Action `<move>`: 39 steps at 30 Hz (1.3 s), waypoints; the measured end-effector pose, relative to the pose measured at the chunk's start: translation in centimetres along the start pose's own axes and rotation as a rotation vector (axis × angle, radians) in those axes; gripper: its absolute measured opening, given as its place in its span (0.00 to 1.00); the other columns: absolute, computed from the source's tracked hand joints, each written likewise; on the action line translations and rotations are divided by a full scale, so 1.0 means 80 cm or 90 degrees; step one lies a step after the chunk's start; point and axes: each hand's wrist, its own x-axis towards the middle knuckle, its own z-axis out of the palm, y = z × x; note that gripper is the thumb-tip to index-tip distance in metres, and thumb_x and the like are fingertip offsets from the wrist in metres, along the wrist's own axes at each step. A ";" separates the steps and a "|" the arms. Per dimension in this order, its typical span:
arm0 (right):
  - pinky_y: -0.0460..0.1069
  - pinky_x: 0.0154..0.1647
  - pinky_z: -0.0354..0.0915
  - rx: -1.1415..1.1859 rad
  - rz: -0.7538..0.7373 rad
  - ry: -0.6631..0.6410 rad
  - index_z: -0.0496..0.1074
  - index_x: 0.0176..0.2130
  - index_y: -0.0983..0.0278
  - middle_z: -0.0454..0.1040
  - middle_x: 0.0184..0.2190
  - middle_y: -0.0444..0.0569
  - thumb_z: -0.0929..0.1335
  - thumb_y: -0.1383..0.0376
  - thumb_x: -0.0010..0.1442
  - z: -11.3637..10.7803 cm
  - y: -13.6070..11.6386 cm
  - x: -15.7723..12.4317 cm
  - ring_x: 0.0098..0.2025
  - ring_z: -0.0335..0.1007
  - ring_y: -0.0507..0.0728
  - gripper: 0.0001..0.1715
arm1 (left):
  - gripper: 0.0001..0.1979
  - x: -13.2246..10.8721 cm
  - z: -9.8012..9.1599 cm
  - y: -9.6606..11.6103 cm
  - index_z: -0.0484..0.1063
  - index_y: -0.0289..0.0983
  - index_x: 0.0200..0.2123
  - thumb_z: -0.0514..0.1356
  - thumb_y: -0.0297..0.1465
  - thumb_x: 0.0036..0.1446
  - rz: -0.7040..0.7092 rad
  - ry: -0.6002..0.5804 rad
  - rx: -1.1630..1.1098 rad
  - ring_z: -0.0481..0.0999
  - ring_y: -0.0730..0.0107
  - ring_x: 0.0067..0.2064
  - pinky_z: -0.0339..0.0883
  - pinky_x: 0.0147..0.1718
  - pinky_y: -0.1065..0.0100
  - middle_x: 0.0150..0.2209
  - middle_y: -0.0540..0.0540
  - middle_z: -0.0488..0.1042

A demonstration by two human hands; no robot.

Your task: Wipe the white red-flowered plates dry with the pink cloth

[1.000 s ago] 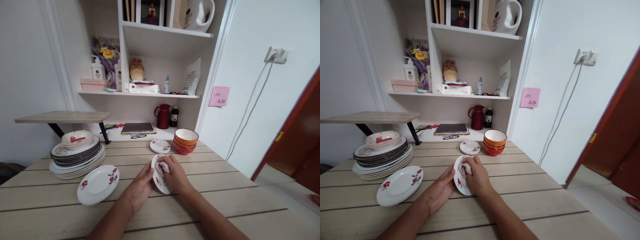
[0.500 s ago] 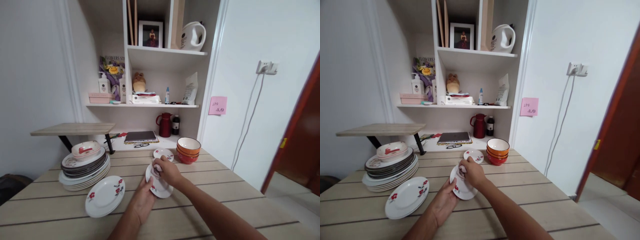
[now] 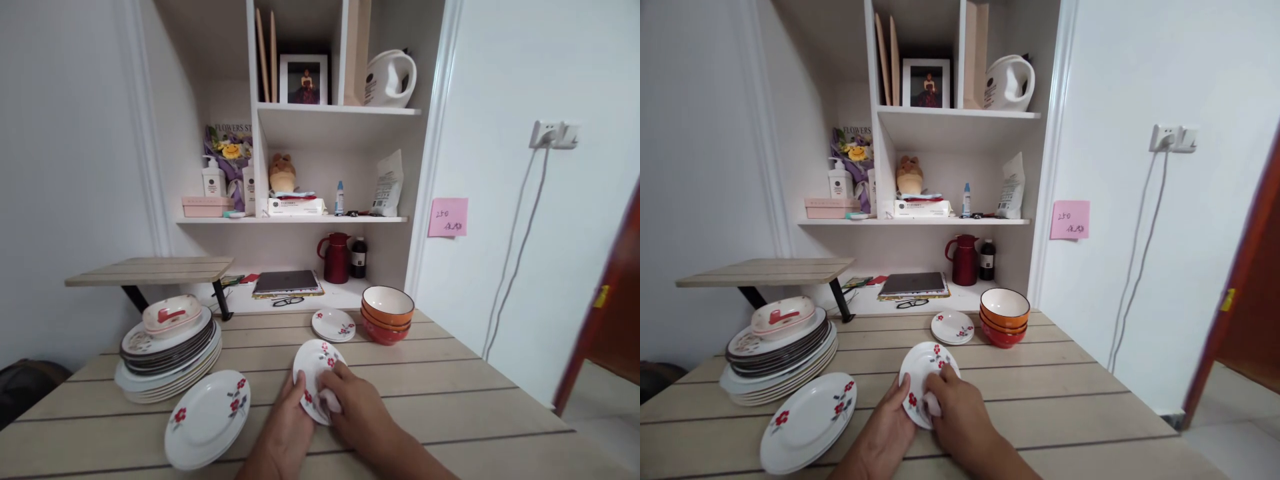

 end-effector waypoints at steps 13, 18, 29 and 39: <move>0.47 0.37 0.59 0.104 0.166 0.224 0.70 0.46 0.55 0.67 0.42 0.46 0.62 0.75 0.51 -0.025 0.063 0.013 0.40 0.67 0.55 0.26 | 0.29 -0.011 0.016 0.002 0.63 0.37 0.60 0.63 0.31 0.56 -0.037 0.056 0.107 0.74 0.55 0.53 0.61 0.56 0.56 0.50 0.37 0.76; 0.48 0.39 0.62 0.125 0.150 0.245 0.70 0.48 0.55 0.66 0.43 0.47 0.61 0.77 0.49 -0.019 0.066 0.012 0.41 0.68 0.55 0.29 | 0.30 -0.013 0.021 0.001 0.61 0.36 0.62 0.63 0.32 0.56 -0.052 0.012 0.120 0.74 0.54 0.53 0.61 0.56 0.55 0.51 0.36 0.76; 0.50 0.45 0.65 0.213 0.005 0.194 0.71 0.51 0.57 0.67 0.45 0.51 0.62 0.76 0.54 -0.002 0.024 0.015 0.44 0.67 0.56 0.28 | 0.32 -0.012 0.021 -0.001 0.59 0.41 0.63 0.63 0.28 0.55 -0.062 -0.063 0.124 0.72 0.57 0.55 0.56 0.58 0.57 0.53 0.39 0.74; 0.49 0.45 0.65 0.561 -0.143 -0.054 0.77 0.40 0.58 0.74 0.41 0.45 0.63 0.76 0.53 -0.034 0.009 0.007 0.39 0.70 0.53 0.21 | 0.24 -0.013 0.009 -0.010 0.74 0.37 0.48 0.67 0.23 0.45 -0.030 -0.070 0.194 0.75 0.57 0.46 0.63 0.49 0.60 0.45 0.41 0.78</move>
